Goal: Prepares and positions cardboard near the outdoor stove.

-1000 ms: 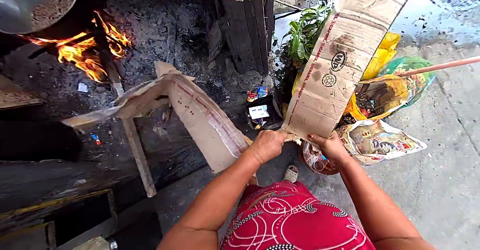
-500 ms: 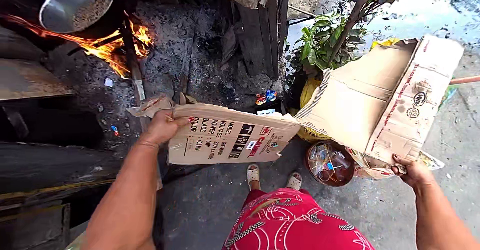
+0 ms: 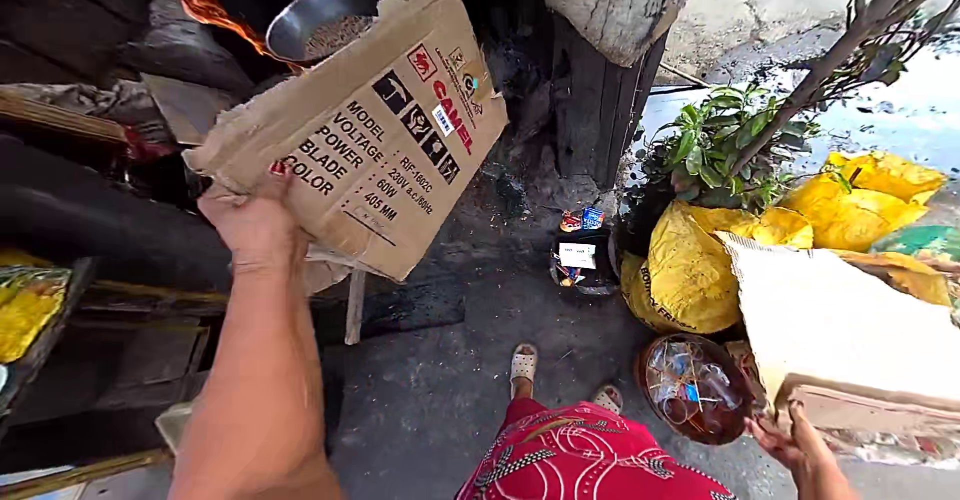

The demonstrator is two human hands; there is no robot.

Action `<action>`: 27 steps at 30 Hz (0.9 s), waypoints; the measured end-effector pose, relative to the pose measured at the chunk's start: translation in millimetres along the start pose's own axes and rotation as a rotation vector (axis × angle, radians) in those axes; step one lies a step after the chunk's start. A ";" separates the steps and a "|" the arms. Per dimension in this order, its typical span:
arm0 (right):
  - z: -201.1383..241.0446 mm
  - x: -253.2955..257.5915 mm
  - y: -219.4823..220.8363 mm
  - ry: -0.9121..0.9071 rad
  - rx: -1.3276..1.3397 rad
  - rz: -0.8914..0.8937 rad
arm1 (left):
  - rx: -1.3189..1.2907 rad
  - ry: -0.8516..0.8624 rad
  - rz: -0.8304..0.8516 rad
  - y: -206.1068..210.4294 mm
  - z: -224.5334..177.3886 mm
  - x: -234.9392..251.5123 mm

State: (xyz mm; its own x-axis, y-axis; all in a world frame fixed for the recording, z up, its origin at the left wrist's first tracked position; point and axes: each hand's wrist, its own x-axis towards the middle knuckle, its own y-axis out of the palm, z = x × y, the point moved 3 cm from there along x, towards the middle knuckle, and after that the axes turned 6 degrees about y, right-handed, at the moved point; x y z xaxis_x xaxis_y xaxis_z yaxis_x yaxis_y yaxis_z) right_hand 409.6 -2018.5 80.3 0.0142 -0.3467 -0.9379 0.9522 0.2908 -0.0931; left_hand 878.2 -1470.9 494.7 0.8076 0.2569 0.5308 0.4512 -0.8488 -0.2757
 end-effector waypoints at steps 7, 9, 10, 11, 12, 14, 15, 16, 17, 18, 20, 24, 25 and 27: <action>-58.1 -80.8 185.9 0.023 -0.780 0.478 | -0.471 -0.213 -0.358 3.4 29.1 -42.2; -68.0 -129.9 252.2 0.025 -0.828 0.737 | -0.584 -0.298 -0.387 13.9 34.2 -57.5; -74.2 -156.7 282.1 0.053 -0.821 0.870 | -0.631 -0.340 -0.383 19.6 35.6 -65.3; -81.9 -182.0 308.9 0.100 -0.801 1.012 | -0.678 -0.383 -0.363 25.6 35.7 -73.9; -91.1 -205.5 332.7 0.155 -0.757 1.139 | -0.739 -0.417 -0.357 32.2 36.8 -82.1; -107.2 -244.3 374.3 0.213 -0.567 1.277 | -0.850 -0.510 -0.354 45.4 37.5 -96.4; -111.6 -256.1 391.9 0.206 -0.402 1.289 | -0.875 -0.579 -0.350 49.5 37.5 -103.9; -113.7 -261.8 407.7 0.190 -0.196 1.274 | -0.880 -0.650 -0.341 50.1 40.6 -110.5; -114.1 -261.4 421.1 0.184 0.009 1.250 | -0.877 -0.721 -0.328 48.1 48.2 -114.9; -114.8 -257.5 431.8 0.176 0.155 1.215 | -0.868 -0.785 -0.316 44.7 59.1 -117.3; -118.1 -258.8 446.6 0.038 0.233 1.099 | -0.858 -0.880 -0.318 32.4 84.1 -114.5; -135.5 -295.4 472.4 -0.128 0.227 1.148 | -0.870 -1.021 -0.353 2.7 141.9 -100.9; -142.1 -306.6 481.4 -0.129 0.208 1.181 | -0.868 -1.070 -0.351 -3.7 156.0 -98.2; -161.2 -324.8 501.6 -0.086 0.159 1.252 | -0.817 -1.148 -0.332 -19.6 185.4 -91.0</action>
State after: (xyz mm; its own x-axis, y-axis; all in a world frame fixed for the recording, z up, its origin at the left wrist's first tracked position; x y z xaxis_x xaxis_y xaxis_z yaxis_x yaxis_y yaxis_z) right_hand 833.5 -1616.3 284.3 0.9439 0.0291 -0.3290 0.2983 0.3526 0.8870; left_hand 866.2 -1392.0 303.3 0.7415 0.3794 -0.5534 0.6529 -0.5982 0.4646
